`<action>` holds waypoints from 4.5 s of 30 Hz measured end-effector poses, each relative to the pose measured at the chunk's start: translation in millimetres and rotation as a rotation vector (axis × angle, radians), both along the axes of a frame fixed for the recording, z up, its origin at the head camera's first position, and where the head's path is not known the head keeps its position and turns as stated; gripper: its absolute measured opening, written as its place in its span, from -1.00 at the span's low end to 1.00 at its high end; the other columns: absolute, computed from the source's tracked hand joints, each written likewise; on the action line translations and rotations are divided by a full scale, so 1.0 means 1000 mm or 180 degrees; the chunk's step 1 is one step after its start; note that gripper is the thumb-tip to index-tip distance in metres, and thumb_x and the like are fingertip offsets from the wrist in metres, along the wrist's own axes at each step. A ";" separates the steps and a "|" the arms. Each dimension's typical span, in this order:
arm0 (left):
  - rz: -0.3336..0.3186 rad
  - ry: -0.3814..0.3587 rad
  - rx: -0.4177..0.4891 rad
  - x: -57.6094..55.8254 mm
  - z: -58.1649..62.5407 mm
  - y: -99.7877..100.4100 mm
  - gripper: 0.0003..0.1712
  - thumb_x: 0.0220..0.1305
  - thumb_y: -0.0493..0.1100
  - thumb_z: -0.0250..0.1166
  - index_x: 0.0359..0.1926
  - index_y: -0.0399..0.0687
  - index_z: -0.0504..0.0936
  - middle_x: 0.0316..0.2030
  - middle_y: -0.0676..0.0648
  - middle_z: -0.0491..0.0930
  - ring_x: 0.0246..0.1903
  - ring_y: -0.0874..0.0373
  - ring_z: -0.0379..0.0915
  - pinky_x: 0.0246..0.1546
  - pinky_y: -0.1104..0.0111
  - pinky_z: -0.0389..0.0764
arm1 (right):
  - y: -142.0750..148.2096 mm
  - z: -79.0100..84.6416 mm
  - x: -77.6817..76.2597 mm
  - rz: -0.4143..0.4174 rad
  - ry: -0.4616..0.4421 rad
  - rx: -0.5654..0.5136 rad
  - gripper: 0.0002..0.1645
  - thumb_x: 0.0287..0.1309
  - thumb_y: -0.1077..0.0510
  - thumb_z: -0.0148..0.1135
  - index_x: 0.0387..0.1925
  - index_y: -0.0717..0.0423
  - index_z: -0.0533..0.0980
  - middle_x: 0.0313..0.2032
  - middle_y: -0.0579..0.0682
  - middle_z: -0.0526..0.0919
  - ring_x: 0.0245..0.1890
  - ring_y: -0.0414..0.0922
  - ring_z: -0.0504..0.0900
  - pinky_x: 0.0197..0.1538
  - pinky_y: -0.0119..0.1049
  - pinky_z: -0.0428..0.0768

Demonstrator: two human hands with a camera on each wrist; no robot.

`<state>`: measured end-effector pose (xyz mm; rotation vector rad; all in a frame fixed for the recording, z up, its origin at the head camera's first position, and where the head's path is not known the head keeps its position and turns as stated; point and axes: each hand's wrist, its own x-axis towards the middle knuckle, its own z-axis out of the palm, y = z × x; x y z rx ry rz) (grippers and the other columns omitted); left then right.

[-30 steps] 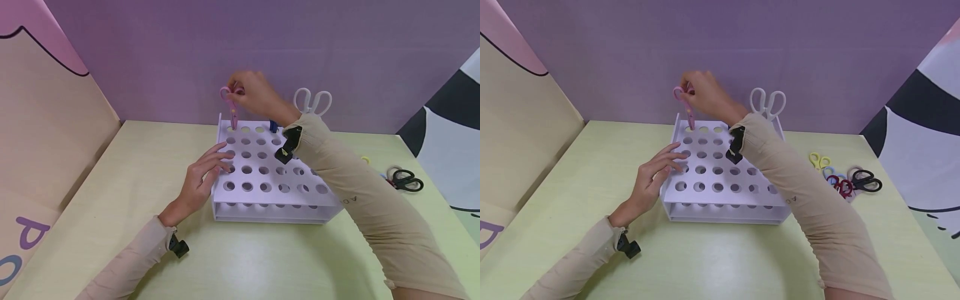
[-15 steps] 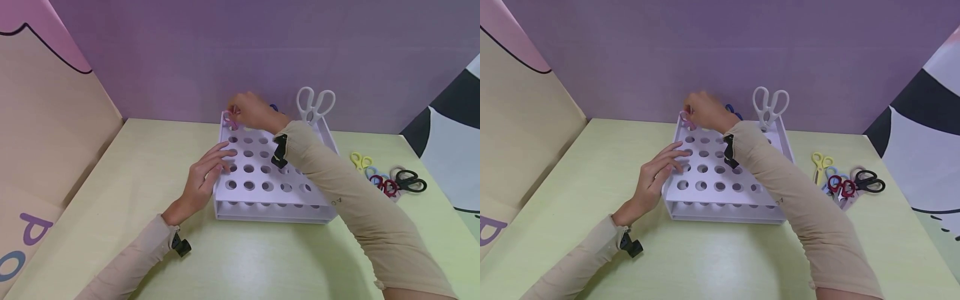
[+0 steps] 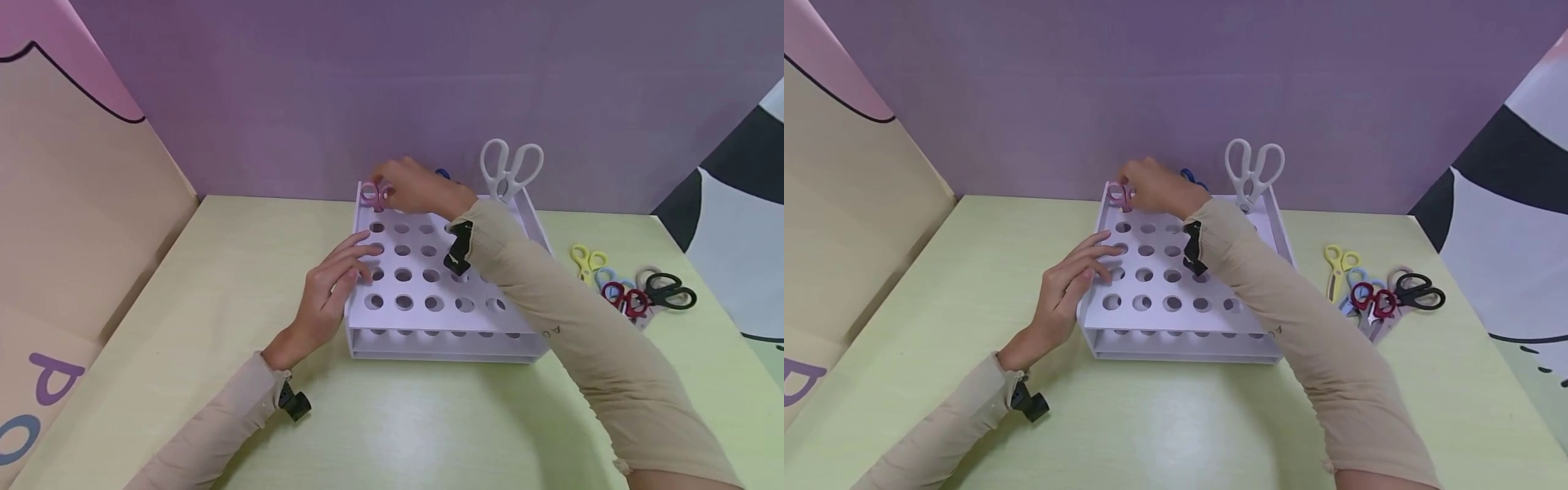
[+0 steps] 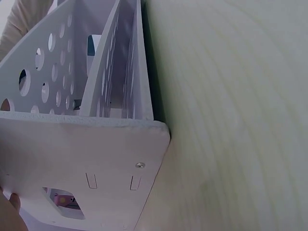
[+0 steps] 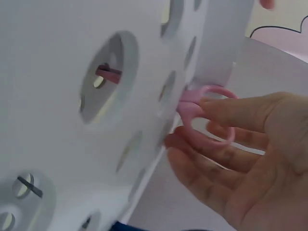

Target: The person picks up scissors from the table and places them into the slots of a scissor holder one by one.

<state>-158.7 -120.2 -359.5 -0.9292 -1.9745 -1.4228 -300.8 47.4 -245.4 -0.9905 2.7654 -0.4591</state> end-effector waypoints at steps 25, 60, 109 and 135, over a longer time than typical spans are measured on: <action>0.0040 -0.0031 -0.0043 -0.002 0.000 -0.007 -0.65 0.40 -0.34 -0.10 -0.41 -0.19 0.59 0.08 -0.19 0.64 0.37 -0.07 0.28 0.44 0.09 0.20 | 0.036 0.038 0.049 0.0143 0.0079 0.0235 -0.36 0.26 0.31 0.22 0.35 0.18 0.30 0.07 0.20 0.59 0.01 0.13 0.57 0.16 0.01 0.50; 0.0027 0.0012 0.0091 -0.002 -0.002 -0.013 -0.65 0.38 -0.34 -0.12 -0.45 -0.19 0.56 0.02 -0.22 0.66 0.35 -0.11 0.30 0.44 0.06 0.20 | 0.111 0.044 0.126 -0.0060 0.0318 -0.0316 -0.39 0.27 0.20 0.31 0.33 0.12 0.39 0.17 0.09 0.59 0.10 0.05 0.60 0.07 0.03 0.61; -0.0017 0.0106 0.0204 -0.002 -0.008 -0.014 -0.64 0.40 -0.31 -0.14 -0.47 -0.24 0.52 -0.02 -0.35 0.64 0.34 -0.16 0.30 0.43 0.00 0.19 | 0.311 -0.054 0.107 -0.1716 0.0481 -0.0268 -0.44 0.40 0.09 0.11 0.26 0.39 0.32 0.03 0.55 0.52 -0.01 0.46 0.53 -0.08 0.41 0.45; -0.0047 0.0049 0.0177 -0.002 -0.008 -0.013 -0.65 0.40 -0.32 -0.13 -0.45 -0.22 0.53 -0.02 -0.32 0.64 0.35 -0.12 0.29 0.43 0.03 0.20 | 0.405 -0.122 0.096 -0.2438 0.0074 0.0276 -0.17 0.39 -0.15 0.08 0.10 0.65 0.24 -0.09 0.66 0.42 -0.13 0.50 0.45 -0.14 0.34 0.47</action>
